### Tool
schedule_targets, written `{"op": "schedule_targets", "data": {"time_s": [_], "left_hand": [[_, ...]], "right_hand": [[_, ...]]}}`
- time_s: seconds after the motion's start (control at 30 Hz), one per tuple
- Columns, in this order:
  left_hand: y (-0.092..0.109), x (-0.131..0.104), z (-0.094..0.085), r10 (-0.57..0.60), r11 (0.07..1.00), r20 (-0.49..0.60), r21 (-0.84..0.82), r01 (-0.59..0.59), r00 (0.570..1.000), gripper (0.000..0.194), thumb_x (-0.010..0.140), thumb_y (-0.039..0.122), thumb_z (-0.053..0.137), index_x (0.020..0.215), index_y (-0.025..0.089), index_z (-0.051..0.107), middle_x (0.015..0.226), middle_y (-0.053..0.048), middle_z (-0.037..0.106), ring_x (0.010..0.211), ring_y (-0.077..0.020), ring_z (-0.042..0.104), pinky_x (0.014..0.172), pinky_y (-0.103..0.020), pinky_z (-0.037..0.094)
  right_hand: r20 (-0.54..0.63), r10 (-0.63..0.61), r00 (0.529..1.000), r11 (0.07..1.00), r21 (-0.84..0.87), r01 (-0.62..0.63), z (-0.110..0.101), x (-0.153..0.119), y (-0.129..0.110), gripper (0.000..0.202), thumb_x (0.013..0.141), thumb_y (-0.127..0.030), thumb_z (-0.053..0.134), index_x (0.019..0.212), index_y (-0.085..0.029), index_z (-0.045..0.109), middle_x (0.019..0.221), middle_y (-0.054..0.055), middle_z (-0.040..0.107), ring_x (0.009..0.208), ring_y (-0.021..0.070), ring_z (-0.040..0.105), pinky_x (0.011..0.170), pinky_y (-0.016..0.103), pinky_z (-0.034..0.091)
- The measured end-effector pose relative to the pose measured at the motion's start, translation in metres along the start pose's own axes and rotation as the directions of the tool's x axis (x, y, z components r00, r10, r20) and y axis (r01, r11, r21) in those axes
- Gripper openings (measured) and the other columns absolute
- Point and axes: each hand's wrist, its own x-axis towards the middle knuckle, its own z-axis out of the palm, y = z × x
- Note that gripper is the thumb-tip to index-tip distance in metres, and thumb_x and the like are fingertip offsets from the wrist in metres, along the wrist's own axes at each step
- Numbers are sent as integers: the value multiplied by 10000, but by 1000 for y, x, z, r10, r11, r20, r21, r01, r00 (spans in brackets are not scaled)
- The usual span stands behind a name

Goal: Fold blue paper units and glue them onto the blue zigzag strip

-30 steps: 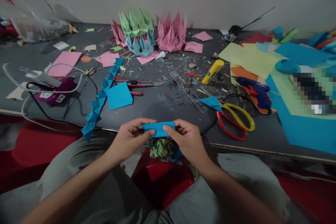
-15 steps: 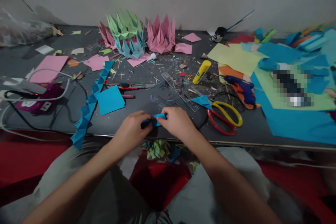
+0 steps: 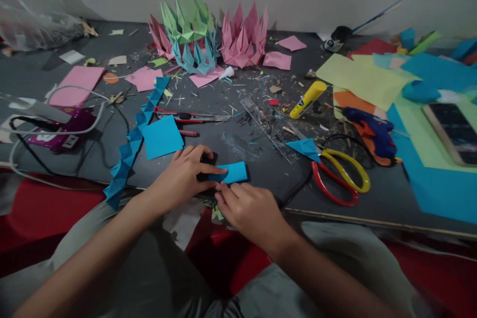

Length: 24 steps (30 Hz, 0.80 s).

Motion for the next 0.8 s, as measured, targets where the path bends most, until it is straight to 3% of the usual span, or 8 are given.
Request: {"op": "schedule_targets", "data": {"time_s": [0.1,0.33,0.47,0.6,0.8], "left_hand": [[-1,-1,0,0,999,13,-36,1,1000,279,737,411,652,1015,403,632,1054,-5,473,1003,-209,435,822,-333,307],[-8,-4,-2,20,996,52,-85,-15,998,365,744,417,639,1103,405,577,1143,-19,459,1062,-229,420,873,-368,298],[-11,-8,2,10,996,-11,-88,-11,1000,495,741,434,636,1205,306,520,1169,-54,475,1074,-234,428,887,-367,308],[-10,-12,4,48,992,-67,-113,-55,997,341,751,403,636,1072,292,614,1149,-46,517,1058,-225,447,886,-368,324],[-5,-15,3,12,989,-95,-147,-26,995,529,739,350,665,1226,244,488,1115,-69,561,1014,-227,485,858,-377,370]], "right_hand": [[22,71,997,997,-18,-71,1,-5,2,280,858,-263,433,806,-228,706,553,-3,654,509,119,558,466,273,237],[-15,245,969,967,-67,-246,-4,-16,23,305,818,-292,449,657,-246,705,498,9,634,473,137,570,442,265,207],[60,354,933,932,65,-358,-7,-18,27,279,812,-321,467,694,-265,713,557,10,672,499,141,597,449,252,272],[160,367,916,885,244,-397,-7,-18,32,275,831,-342,460,788,-268,721,670,24,711,563,165,635,493,249,362],[81,370,925,839,399,-370,-7,-19,35,261,827,-346,485,745,-259,716,659,27,702,600,187,639,539,265,415]]}}
